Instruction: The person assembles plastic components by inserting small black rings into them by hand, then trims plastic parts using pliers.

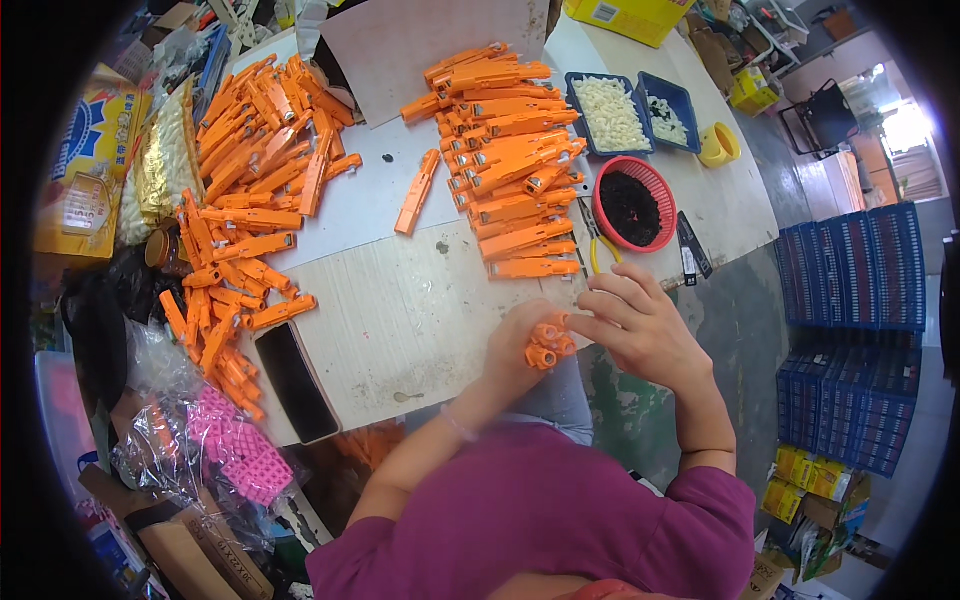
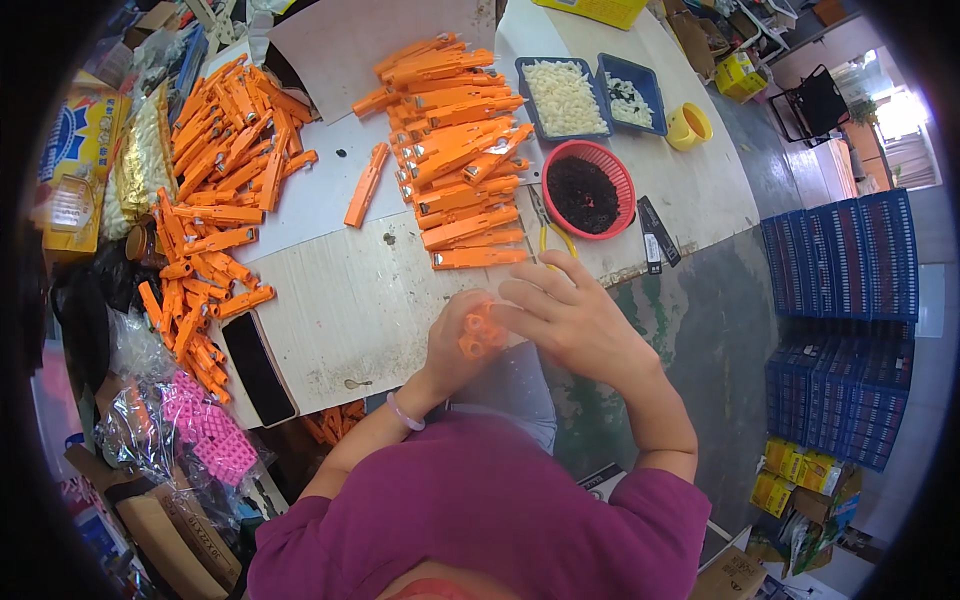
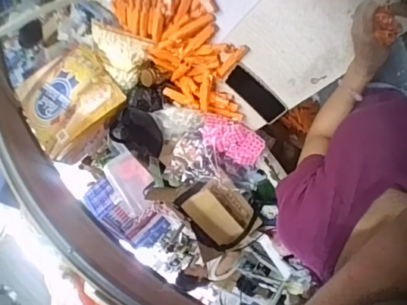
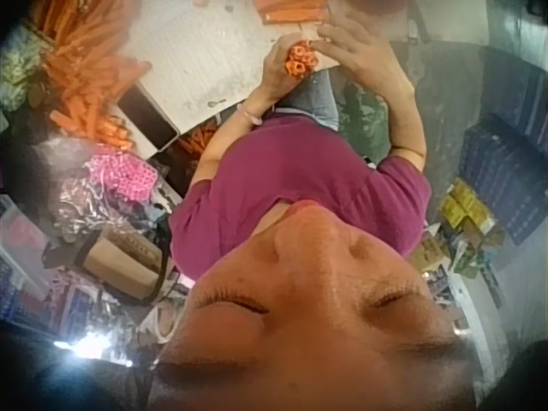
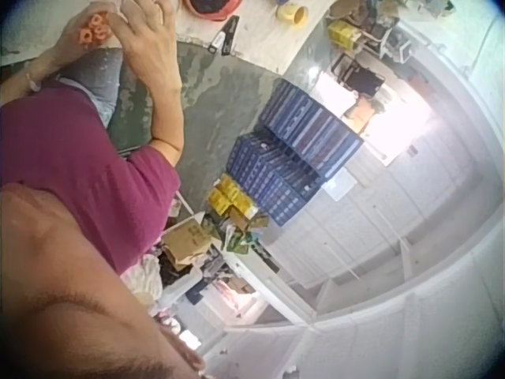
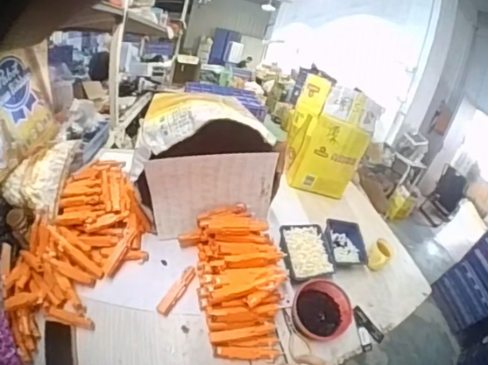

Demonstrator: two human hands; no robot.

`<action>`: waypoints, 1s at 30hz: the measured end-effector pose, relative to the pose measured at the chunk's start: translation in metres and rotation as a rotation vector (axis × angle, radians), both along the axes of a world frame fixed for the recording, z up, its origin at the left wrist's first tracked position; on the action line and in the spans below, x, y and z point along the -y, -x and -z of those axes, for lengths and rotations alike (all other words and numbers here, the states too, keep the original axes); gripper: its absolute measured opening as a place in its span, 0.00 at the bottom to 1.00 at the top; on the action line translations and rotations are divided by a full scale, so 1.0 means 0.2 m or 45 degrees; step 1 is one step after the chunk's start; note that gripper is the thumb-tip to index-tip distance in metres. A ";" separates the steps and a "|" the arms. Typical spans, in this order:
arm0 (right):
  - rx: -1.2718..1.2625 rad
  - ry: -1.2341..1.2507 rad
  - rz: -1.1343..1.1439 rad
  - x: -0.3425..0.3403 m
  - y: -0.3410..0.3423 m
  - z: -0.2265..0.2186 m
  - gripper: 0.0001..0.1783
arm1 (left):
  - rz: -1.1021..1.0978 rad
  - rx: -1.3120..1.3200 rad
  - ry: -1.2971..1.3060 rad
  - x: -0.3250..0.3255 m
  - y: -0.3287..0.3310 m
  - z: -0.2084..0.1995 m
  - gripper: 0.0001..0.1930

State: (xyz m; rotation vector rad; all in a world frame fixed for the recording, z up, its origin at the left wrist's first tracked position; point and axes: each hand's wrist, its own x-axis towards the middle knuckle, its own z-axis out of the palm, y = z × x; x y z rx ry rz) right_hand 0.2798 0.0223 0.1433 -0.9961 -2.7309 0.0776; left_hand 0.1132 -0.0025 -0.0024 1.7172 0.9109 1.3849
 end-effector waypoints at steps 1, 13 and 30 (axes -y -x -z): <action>-0.001 -0.001 0.003 -0.01 0.00 0.01 0.17 | 0.003 -0.001 -0.001 0.00 0.00 0.00 0.26; -0.232 0.114 0.072 -0.04 0.00 0.01 0.19 | -0.023 -0.030 -0.008 0.00 -0.01 0.00 0.25; -1.720 -1.149 -0.897 0.20 0.02 -0.54 0.04 | -0.020 -0.057 -0.053 0.00 -0.01 0.01 0.24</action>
